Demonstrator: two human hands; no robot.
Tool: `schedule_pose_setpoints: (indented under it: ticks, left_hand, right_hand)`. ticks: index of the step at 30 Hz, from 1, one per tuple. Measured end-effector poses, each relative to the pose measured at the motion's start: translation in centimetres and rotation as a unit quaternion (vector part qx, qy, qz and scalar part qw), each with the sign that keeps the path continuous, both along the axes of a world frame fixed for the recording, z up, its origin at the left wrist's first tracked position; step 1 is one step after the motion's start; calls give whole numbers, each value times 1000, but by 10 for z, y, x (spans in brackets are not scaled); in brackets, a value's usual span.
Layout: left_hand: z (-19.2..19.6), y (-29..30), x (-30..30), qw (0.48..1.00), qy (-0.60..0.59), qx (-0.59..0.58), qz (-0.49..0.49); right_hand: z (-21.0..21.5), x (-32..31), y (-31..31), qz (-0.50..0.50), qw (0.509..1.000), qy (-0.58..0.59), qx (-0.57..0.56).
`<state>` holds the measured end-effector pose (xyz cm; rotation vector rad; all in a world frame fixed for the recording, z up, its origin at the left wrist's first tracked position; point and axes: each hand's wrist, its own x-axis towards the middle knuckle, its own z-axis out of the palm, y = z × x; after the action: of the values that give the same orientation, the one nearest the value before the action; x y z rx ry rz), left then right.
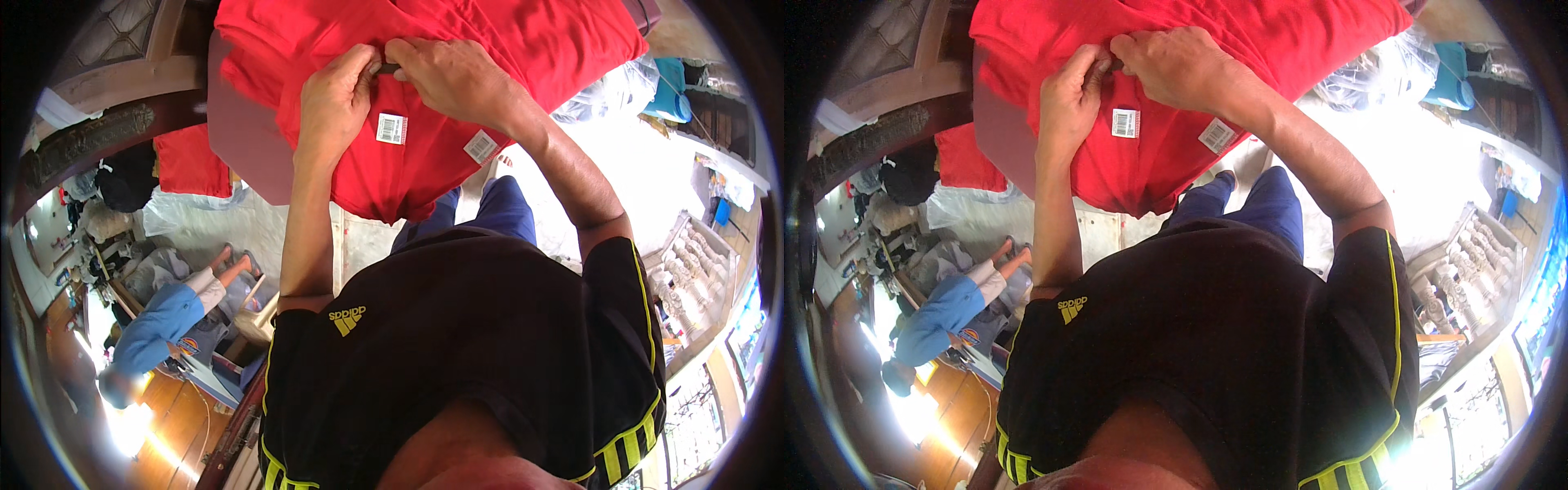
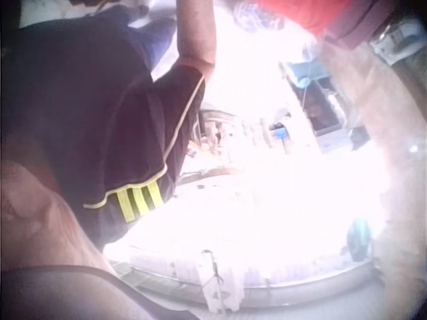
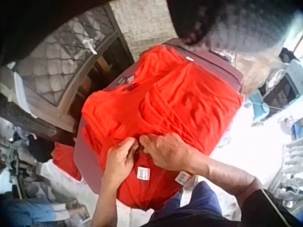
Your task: The person uses a small pair of scissors to cut the tags off a stack of red garments. They hold the fabric steady with one hand while snipping the tag strings with the other, repeating this process for multiple items in the pile.
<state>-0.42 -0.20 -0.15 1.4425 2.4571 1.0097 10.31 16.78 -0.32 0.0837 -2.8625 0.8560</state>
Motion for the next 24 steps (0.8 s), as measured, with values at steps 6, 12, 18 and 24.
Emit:
schedule_pose_setpoints:
  ticks: [6,12,18,24]
  left_hand:
    - [-1,-1,5,999,-11,17,37]
    - [50,-60,55,979,-186,29,72]
    - [93,-120,118,974,-57,-218,0]
    - [36,-8,81,992,0,80,102]
  right_hand:
    - [0,4,10,26,999,-9,-22]
    - [-11,23,33,-14,982,20,-186]
    - [-28,20,50,16,966,56,-251]
    - [-26,15,45,-2,978,46,-202]
